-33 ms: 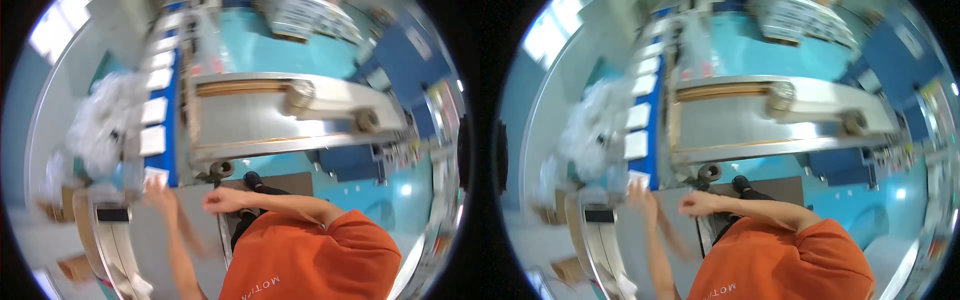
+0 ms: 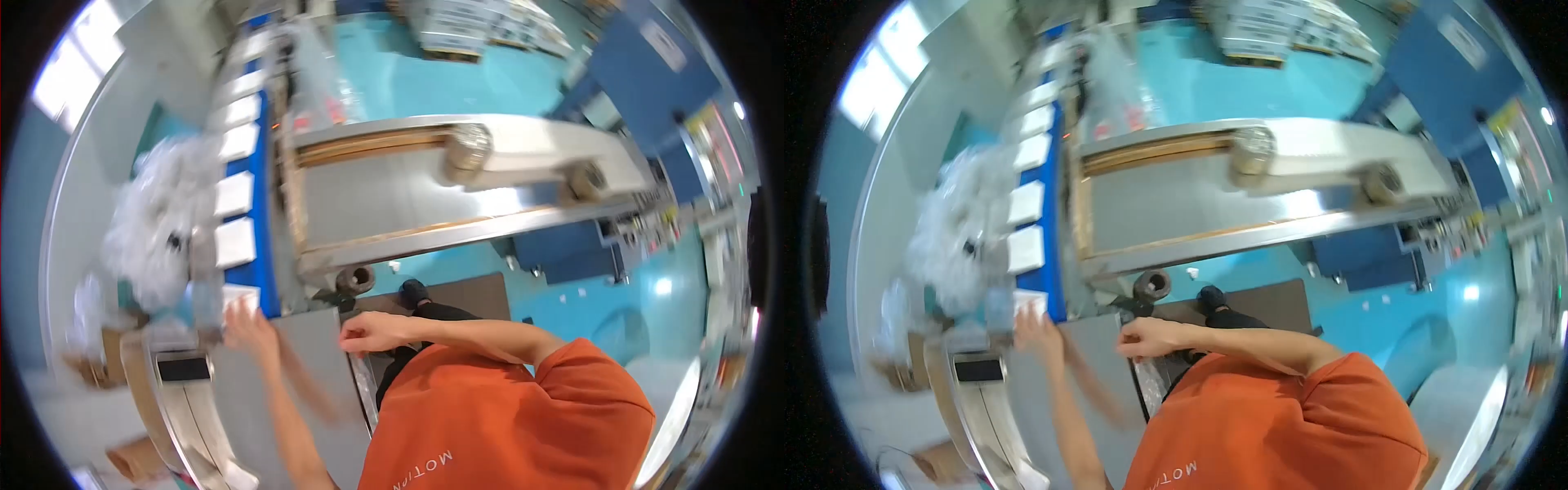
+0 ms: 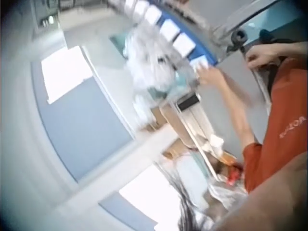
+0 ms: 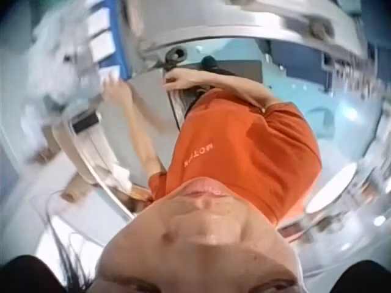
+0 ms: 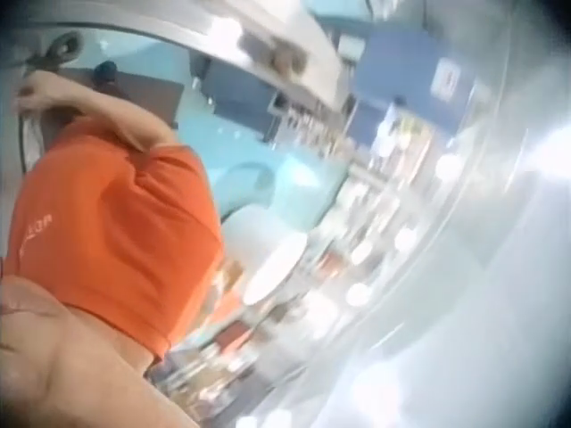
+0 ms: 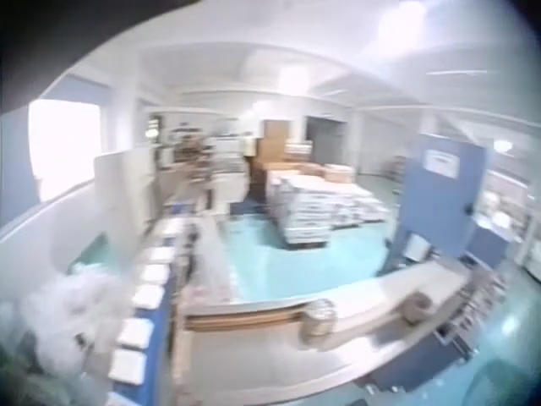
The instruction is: Organizing and placing stacks of paper napkins onto a conveyor belt for packaging.
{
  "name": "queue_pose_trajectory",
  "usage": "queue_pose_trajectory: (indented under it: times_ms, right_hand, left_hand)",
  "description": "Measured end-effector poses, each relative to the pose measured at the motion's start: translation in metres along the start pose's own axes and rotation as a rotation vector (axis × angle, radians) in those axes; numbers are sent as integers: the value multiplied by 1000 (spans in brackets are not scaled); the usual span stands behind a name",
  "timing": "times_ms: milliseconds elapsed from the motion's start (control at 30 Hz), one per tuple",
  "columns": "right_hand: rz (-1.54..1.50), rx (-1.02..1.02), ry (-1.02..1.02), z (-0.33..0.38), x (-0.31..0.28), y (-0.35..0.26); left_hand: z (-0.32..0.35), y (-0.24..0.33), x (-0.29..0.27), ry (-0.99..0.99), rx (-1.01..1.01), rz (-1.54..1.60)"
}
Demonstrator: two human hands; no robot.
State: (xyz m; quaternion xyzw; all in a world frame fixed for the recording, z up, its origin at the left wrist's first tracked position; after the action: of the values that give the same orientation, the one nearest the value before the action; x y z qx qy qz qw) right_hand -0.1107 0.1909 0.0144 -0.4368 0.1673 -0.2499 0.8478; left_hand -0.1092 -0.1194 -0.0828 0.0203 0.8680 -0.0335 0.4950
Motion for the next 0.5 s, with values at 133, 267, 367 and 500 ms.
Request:
queue_pose_trajectory:
  times_ms: [133,267,367,500]
  right_hand:
    - [54,80,546,116,-66,61]
    - [-191,100,1371,241,-178,122]
    - [178,91,2104,311,-256,179]
    - [625,148,2261,366,-308,239]
  left_hand:
    - [-53,42,-10,-251,-256,-110]
    - [-112,125,-25,-58,-48,258]
    - [-173,247,-67,104,203,494]
    - [-209,419,-86,123,488,754]
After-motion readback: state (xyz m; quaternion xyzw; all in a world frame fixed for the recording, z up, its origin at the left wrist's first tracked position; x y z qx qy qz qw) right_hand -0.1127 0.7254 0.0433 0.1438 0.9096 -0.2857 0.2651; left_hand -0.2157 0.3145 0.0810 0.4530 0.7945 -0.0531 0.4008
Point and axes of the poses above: each hand's wrist, its own z-axis away from the middle knuckle, its own x-axis out of the palm, y = z × x, the point moved 1 cm from there along -z, towards the middle knuckle, and after that the axes turned 13 degrees about x, right-handed, at the moved point
